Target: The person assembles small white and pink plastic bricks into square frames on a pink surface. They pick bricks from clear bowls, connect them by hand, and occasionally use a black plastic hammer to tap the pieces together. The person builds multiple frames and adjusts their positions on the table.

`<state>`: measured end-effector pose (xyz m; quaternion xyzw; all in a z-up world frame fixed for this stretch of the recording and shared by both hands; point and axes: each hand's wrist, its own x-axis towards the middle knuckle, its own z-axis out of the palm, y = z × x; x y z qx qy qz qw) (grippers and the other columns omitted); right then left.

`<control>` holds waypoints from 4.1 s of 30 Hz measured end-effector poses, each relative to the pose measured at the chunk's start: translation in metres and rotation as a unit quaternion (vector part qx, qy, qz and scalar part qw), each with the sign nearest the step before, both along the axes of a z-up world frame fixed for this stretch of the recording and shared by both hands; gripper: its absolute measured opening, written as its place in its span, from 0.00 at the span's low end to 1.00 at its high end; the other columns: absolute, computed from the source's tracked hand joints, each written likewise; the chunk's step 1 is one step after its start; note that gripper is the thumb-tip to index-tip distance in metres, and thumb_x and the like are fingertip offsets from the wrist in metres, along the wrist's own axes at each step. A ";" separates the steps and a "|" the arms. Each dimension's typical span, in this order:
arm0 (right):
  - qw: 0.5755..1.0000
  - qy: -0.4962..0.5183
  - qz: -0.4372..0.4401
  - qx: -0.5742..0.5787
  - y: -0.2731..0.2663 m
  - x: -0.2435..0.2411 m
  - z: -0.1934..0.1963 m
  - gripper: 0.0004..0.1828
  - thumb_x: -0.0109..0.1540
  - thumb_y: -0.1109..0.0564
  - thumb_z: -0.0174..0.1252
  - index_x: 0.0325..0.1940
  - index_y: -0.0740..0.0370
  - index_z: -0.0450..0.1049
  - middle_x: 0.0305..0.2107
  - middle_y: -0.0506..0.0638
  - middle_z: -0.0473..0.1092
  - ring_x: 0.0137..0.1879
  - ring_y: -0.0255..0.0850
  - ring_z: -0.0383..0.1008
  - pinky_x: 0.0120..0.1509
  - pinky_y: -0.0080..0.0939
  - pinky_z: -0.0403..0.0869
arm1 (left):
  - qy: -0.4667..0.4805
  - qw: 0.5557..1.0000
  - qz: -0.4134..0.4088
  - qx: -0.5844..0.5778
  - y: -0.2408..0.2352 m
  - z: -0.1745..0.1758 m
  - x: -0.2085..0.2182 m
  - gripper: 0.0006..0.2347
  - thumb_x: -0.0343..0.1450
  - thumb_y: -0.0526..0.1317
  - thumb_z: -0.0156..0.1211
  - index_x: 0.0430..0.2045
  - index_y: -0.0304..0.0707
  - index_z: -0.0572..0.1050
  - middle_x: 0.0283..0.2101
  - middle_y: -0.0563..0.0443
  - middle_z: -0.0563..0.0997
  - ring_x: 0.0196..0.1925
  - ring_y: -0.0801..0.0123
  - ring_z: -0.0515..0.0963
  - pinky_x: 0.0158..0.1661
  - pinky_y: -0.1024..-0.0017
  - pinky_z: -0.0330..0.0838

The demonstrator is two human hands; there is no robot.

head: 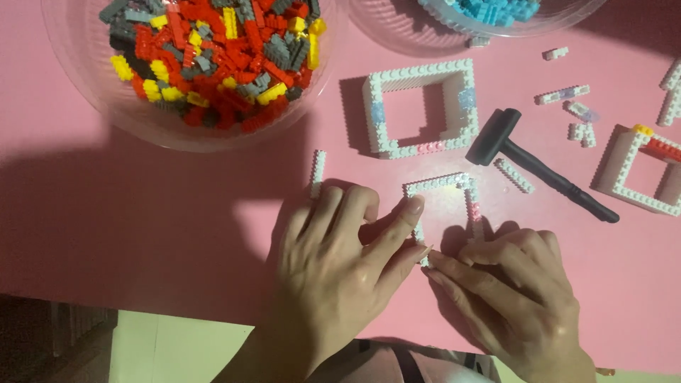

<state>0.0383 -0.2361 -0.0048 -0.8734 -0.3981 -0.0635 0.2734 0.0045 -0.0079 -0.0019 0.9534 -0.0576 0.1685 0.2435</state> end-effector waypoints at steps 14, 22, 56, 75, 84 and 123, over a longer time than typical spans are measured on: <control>0.998 0.050 0.001 0.031 0.007 0.004 0.007 0.10 0.64 0.58 0.64 0.48 0.61 0.84 0.40 0.55 0.73 0.46 0.44 0.71 0.57 0.46 0.71 | -0.004 1.000 0.007 -0.019 -0.001 -0.006 -0.004 0.15 0.78 0.49 0.67 0.58 0.55 0.77 0.38 0.54 0.71 0.40 0.59 0.71 0.44 0.58 0.63; 0.999 0.004 0.007 0.035 0.016 0.006 0.007 0.07 0.62 0.62 0.70 0.45 0.61 0.84 0.35 0.52 0.72 0.38 0.39 0.70 0.49 0.45 0.66 | -0.007 1.000 0.010 -0.029 -0.002 -0.008 -0.003 0.12 0.77 0.48 0.67 0.55 0.55 0.79 0.39 0.54 0.71 0.41 0.58 0.72 0.39 0.59 0.60; 0.990 -0.096 -0.038 -0.095 -0.010 -0.012 0.030 0.12 0.67 0.53 0.67 0.52 0.60 0.83 0.50 0.57 0.78 0.41 0.42 0.75 0.47 0.42 0.68 | 0.003 1.000 -0.008 0.011 0.000 -0.005 -0.004 0.17 0.77 0.53 0.67 0.60 0.60 0.76 0.39 0.54 0.70 0.39 0.56 0.70 0.36 0.56 0.63; 0.992 0.004 -0.103 -0.074 -0.066 0.061 0.054 0.14 0.67 0.65 0.62 0.57 0.65 0.80 0.51 0.55 0.78 0.53 0.48 0.77 0.63 0.48 0.74 | 0.013 0.999 -0.031 0.019 0.006 0.024 0.000 0.20 0.71 0.59 0.68 0.51 0.51 0.77 0.36 0.51 0.71 0.40 0.57 0.71 0.38 0.58 0.61; 0.994 -0.072 0.047 -0.066 0.005 0.130 0.103 0.07 0.71 0.64 0.67 0.52 0.71 0.83 0.43 0.59 0.76 0.41 0.45 0.72 0.49 0.43 0.74 | -0.007 1.000 -0.015 -0.007 0.005 0.027 -0.002 0.17 0.72 0.57 0.65 0.48 0.50 0.78 0.35 0.50 0.70 0.39 0.54 0.69 0.39 0.55 0.61; 0.991 0.050 -0.073 -0.101 -0.072 0.067 0.052 0.15 0.61 0.61 0.68 0.53 0.62 0.82 0.42 0.49 0.78 0.44 0.37 0.79 0.53 0.39 0.77 | -0.010 1.000 -0.019 -0.018 0.003 0.022 0.008 0.12 0.73 0.44 0.66 0.50 0.47 0.78 0.33 0.53 0.69 0.36 0.58 0.70 0.36 0.57 0.61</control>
